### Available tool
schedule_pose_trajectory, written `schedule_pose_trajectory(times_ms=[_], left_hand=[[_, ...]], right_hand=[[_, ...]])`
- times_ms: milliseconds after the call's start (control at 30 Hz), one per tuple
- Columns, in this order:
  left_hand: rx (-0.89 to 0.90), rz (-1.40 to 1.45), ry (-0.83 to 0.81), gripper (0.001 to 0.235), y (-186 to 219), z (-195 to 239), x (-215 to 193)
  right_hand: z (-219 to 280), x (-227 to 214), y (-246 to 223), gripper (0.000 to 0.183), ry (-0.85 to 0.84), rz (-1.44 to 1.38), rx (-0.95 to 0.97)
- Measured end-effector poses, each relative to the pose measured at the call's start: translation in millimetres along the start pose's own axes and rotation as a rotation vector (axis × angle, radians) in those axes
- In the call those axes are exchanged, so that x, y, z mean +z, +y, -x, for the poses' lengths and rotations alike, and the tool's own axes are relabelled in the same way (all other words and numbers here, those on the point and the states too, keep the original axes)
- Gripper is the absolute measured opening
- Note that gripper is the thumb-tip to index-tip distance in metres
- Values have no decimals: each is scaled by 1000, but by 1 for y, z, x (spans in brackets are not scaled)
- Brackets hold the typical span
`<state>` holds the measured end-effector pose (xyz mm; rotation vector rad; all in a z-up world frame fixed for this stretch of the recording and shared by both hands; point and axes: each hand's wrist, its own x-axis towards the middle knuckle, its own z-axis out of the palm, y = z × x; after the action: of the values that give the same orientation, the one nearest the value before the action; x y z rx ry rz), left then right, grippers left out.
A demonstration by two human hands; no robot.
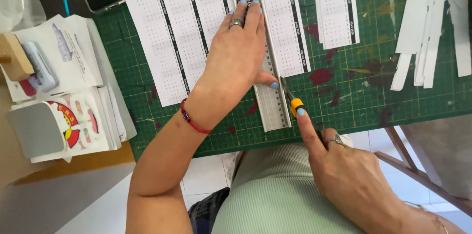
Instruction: Using a utility knife and a metal ruler to cut printed calendar cards on a cutting mat.
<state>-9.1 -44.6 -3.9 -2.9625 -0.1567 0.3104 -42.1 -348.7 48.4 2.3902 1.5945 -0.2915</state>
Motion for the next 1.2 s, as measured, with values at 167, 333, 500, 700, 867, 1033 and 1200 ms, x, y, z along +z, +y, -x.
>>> schedule_pose_trajectory(times_ms=[167,333,500,700,867,1033,1200], left_hand=[[0,24,-6,158,0,0,1],[18,7,24,155,-2,3,1],[19,13,196,151,-5,13,-3],[83,187,65,116,-7,11,-10],[74,174,78,114,-7,12,-12],[85,202,88,115,-7,13,-12],[94,189,103,116,-9,14,-18]], right_hand=[[-1,-2,-2,86,83,-5,14],[0,-1,2,84,98,7,3],[0,0,2,87,33,-29,3],[0,-3,4,88,44,4,9],[1,-6,4,85,85,-7,-8],[6,-2,3,86,31,-29,12],[7,-13,17,84,56,-45,41]])
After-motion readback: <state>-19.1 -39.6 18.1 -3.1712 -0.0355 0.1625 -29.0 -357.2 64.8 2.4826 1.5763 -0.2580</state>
